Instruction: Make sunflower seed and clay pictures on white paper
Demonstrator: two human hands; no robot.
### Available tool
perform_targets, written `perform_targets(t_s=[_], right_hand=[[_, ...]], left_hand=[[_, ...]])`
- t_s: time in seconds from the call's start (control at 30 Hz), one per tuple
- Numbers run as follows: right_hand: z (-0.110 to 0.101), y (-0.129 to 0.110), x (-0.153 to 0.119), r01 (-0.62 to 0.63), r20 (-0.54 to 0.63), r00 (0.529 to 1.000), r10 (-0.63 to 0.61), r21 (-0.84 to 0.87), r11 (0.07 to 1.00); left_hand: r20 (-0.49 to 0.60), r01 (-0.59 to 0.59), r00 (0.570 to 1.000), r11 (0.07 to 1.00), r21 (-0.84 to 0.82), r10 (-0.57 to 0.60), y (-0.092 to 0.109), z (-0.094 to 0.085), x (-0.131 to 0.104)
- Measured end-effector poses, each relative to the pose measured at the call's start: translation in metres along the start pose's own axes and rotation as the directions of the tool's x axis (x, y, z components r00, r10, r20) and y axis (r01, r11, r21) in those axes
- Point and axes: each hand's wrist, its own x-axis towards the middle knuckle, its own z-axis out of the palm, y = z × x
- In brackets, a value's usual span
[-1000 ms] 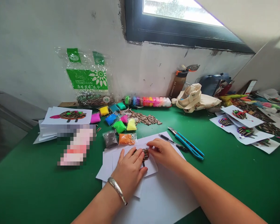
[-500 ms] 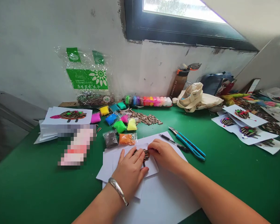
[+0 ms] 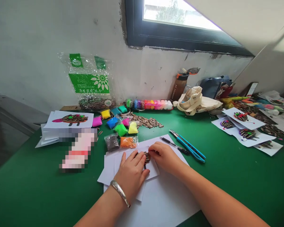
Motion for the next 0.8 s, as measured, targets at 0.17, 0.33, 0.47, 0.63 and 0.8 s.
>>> perform_targets(t_s=[0.17, 0.33, 0.47, 0.63, 0.8], right_hand=[[-0.015, 0.016, 0.014, -0.035, -0.065, 0.997, 0.031, -0.071, 0.997], [-0.032, 0.030, 0.055, -0.068, -0.090, 0.995, 0.049, -0.225, 0.972], [-0.031, 0.035, 0.086, -0.082, -0.083, 0.995, 0.058, -0.336, 0.938], [-0.016, 0.040, 0.102, -0.106, -0.049, 0.994, 0.094, -0.424, 0.899], [-0.010, 0.035, 0.099, -0.126, -0.060, 0.992, 0.111, -0.448, 0.885]], left_hand=[[-0.087, -0.007, 0.996, 1.000, -0.021, 0.005, -0.005, 0.006, -0.003], [-0.225, -0.076, 0.972, 0.996, -0.054, 0.062, -0.013, 0.009, -0.005], [-0.330, -0.125, 0.939, 0.990, -0.072, 0.095, -0.019, 0.006, -0.006], [-0.353, -0.109, 0.933, 0.989, -0.098, 0.068, -0.025, 0.002, -0.006], [-0.340, -0.104, 0.938, 0.989, -0.106, 0.062, -0.026, 0.001, -0.006]])
